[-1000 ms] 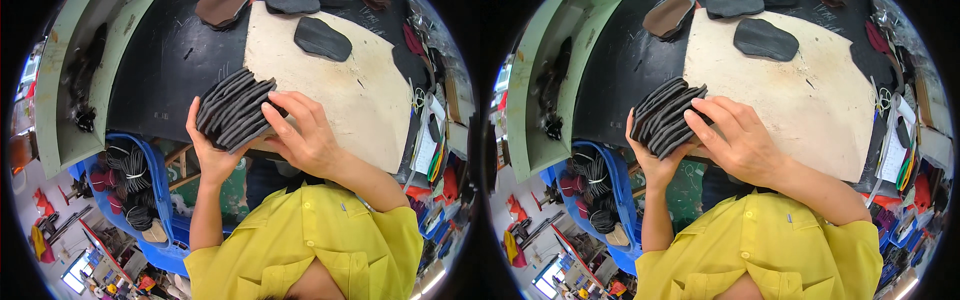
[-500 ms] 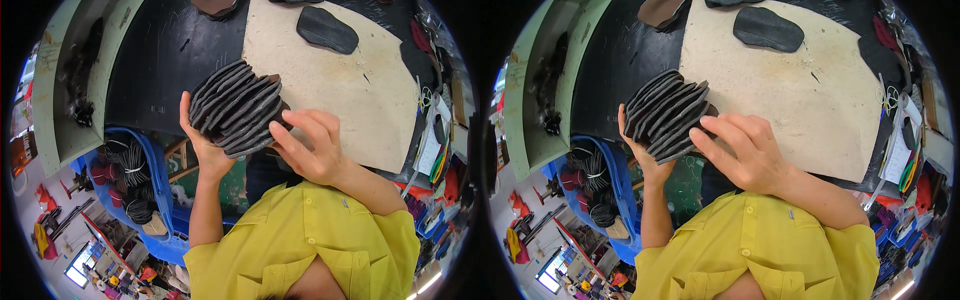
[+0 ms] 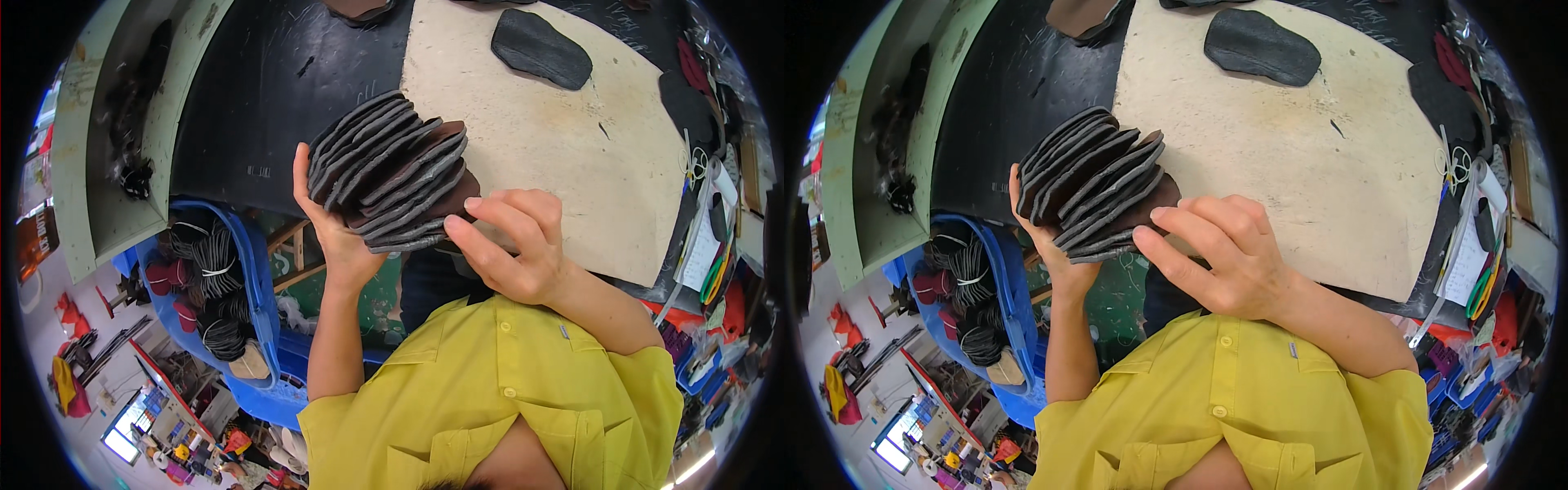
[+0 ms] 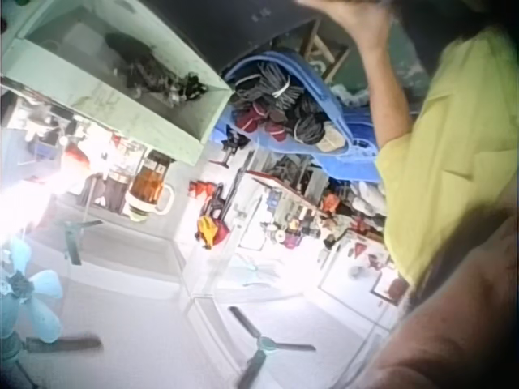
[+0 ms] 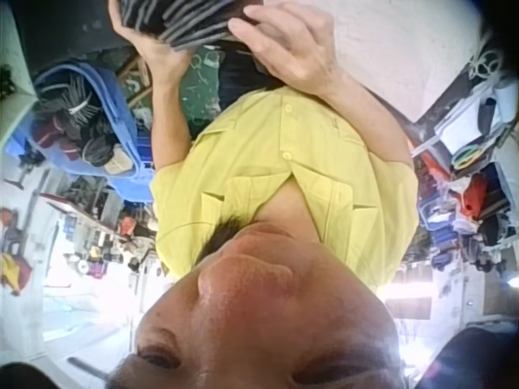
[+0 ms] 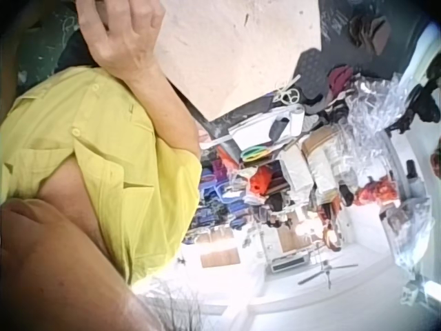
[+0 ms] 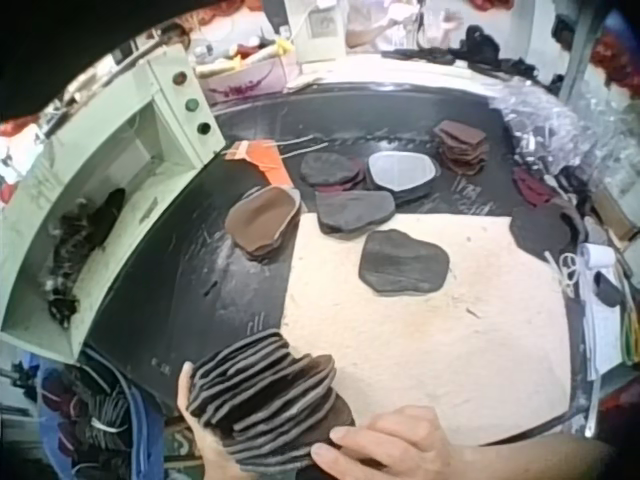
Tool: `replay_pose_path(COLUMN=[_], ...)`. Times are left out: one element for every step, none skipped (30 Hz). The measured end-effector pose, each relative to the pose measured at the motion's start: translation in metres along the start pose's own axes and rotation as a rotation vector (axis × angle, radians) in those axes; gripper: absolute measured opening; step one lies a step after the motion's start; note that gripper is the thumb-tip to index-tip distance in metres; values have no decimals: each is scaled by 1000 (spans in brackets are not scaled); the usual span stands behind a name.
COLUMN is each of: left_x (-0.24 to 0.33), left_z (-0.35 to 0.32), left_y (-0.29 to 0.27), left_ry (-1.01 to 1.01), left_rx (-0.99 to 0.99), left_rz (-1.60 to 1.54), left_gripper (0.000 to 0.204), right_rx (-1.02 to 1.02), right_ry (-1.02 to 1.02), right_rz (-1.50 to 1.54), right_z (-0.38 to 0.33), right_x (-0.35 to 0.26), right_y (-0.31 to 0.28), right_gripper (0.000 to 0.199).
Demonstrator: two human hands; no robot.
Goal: The person assembles shoe insole components by hand, repeatedly picking up dark and maroon pieces, aligning them, and pressing them together on a workbench. They handle multiple pairs, stacking completed assemblies and occasionally reaching for additional parts from nearby piles.
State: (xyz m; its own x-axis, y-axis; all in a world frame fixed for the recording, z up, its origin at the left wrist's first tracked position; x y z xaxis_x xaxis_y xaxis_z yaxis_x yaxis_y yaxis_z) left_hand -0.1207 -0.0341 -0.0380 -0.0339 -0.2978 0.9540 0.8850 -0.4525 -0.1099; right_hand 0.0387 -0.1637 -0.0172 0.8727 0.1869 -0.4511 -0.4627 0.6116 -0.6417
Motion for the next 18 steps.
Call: replay_pose_path(left_x=[0, 0, 0, 1, 1, 2, 2, 2, 1, 1, 0, 1, 1, 2, 4, 4, 3, 3], left_z=[0, 0, -1, -1, -2, -2, -2, -3, -3, -4, -5, -5, -5, -6, -5, -5, -6, -6], left_y=[0, 0, 0, 0, 0, 0, 1, 1, 1, 1, 1, 1, 1, 2, 2, 2, 1, 2], left_ry=[-9, -18, -27, -38, -48, -48, -47, -46, -56, -65, -75, -55, -35, -15, -17, -15, -14, -12], left_rx=[9, 19, 23, 28, 33, 31, 28, 25, 30, 37, 44, 28, 12, -5, -15, -19, -23, -27], left_rz=[-15, -30, -43, -55, -66, -67, -69, -70, -74, -77, -81, -77, -72, -68, -50, -45, -40, -36], left_gripper=[127, 127, 128, 128, 129, 129, 130, 130, 131, 131, 131, 127, 122, 118, 118, 119, 119, 119], right_rx=[3, 7, -2, -11, -20, -41, -61, -82, -89, -97, -105, -114, -123, -132, -131, -128, -125, -126], right_ry=[-6, -12, -7, -2, 3, 16, 28, 41, 48, 55, 61, 72, 83, 95, 98, 100, 102, 139], right_rz=[16, 32, 46, 62, 77, 92, 107, 121, 127, 132, 138, 165, 192, 218, 235, 252, 269, 284], right_z=[0, 1, 2, 3, 4, 6, 8, 10, 11, 12, 12, 13, 14, 14, 15, 16, 17, 20], right_x=[0, 0, 0, -1, -2, -3, -5, -6, -6, -7, -7, -7, -6, -6, -5, -5, -4, -4], right_y=[0, -1, -1, -1, -1, -1, -1, -1, -1, 0, 0, 0, -1, -1, 0, 0, 1, 1], right_gripper=[34, 32, 28, 24, 19, 17, 14, 12, 13, 14, 15, 17, 19, 21, 27, 32, 38, 45])
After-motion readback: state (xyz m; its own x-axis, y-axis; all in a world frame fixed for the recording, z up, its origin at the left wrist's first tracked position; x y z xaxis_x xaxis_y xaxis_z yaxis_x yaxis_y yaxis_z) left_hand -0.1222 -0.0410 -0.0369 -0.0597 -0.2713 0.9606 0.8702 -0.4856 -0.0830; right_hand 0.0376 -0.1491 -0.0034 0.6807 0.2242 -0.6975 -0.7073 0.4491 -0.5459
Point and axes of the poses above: each hand's wrist, its own z-axis towards the middle knuckle, its own y-axis out of the palm, x = y × z, the point moved 2 cm from there along z, towards the middle knuckle, and after that the axes turned 8 degrees about y, right-handed, at the moved point
